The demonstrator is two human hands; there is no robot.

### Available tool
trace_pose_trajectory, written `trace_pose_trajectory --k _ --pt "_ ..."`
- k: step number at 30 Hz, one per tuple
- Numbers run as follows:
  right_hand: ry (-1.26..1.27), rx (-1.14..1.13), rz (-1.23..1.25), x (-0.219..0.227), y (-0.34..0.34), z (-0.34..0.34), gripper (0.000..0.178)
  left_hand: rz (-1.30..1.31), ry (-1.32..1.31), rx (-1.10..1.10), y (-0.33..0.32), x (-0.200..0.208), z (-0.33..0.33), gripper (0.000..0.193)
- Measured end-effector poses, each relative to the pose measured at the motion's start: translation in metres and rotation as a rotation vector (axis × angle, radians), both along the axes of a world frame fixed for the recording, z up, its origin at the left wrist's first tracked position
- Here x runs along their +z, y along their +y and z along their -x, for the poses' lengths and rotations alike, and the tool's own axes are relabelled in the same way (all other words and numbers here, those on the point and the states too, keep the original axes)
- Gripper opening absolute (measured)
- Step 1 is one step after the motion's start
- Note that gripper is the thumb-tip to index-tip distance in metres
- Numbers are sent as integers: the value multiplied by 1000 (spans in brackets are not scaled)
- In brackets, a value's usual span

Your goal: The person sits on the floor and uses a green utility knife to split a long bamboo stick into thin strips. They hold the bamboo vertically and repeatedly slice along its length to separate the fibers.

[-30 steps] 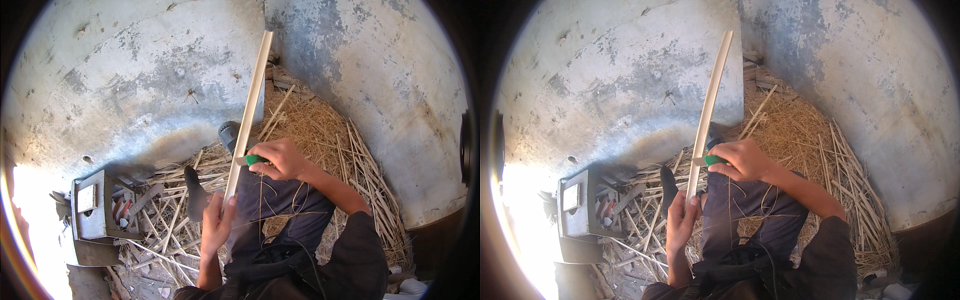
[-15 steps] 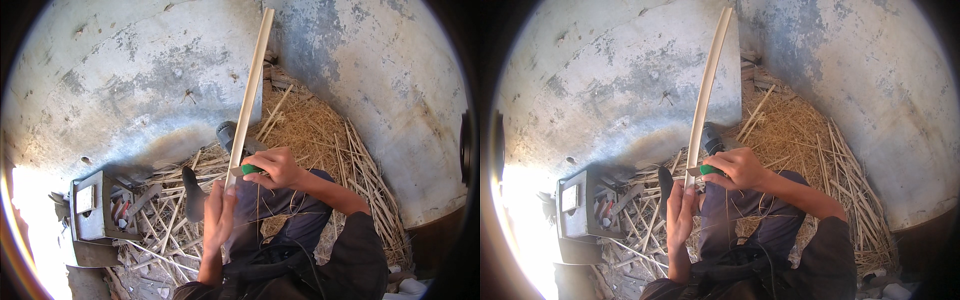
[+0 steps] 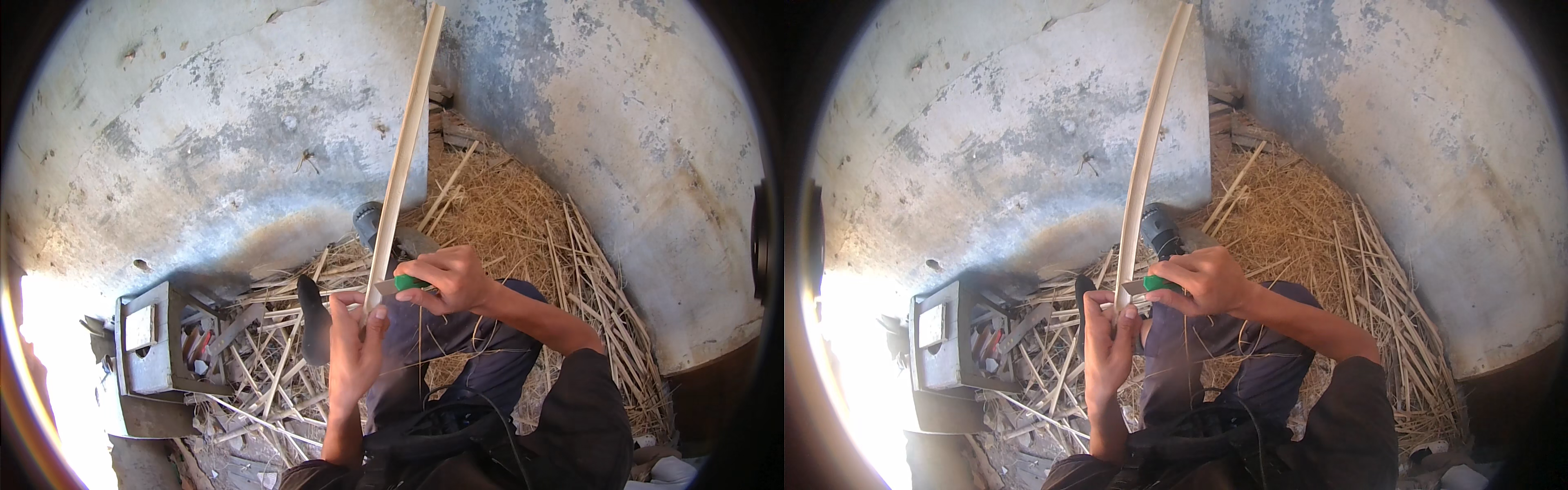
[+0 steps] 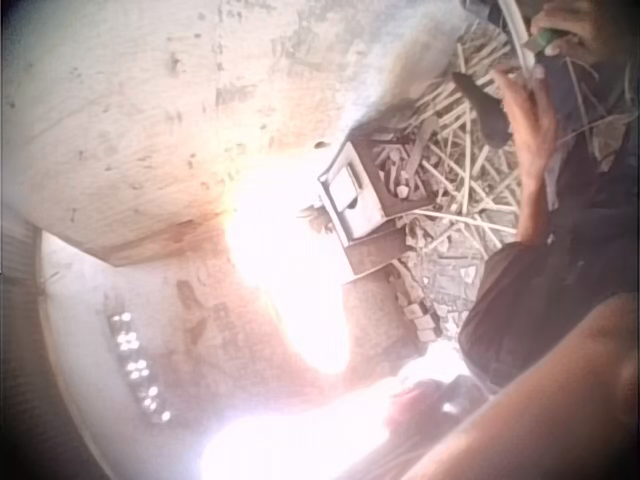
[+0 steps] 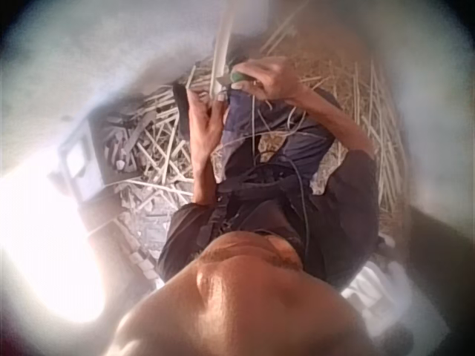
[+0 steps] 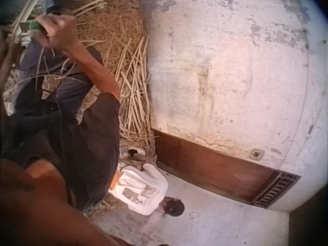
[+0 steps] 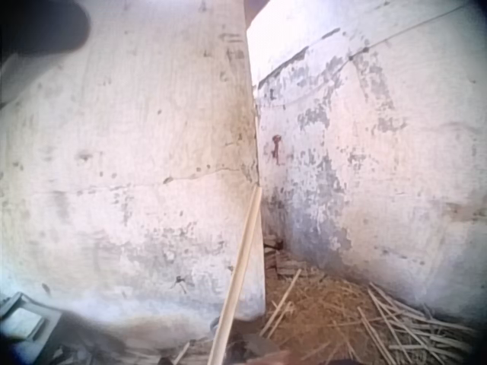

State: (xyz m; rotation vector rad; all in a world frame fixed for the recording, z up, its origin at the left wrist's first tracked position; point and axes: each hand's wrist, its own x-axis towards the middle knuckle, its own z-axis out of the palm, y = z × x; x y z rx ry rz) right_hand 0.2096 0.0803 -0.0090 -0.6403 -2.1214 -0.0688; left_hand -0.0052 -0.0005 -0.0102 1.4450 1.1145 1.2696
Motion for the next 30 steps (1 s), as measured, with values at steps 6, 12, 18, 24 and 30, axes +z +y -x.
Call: trace_pose_trajectory --k 6,12,18,24,30 --pt "8 -20 17 -2 1 -1 31 -26 106 10 4 6 1 21" --pt "36 -55 53 0 3 -3 28 -114 22 -64 7 -6 6 23" --pt "31 -55 46 -2 5 -3 29 3 28 -48 4 3 8 18" --pt "-13 -36 19 -4 1 -1 30 -53 195 59 4 6 9 14" --pt "-21 -39 27 -2 0 -1 30 -109 257 87 1 9 6 16"
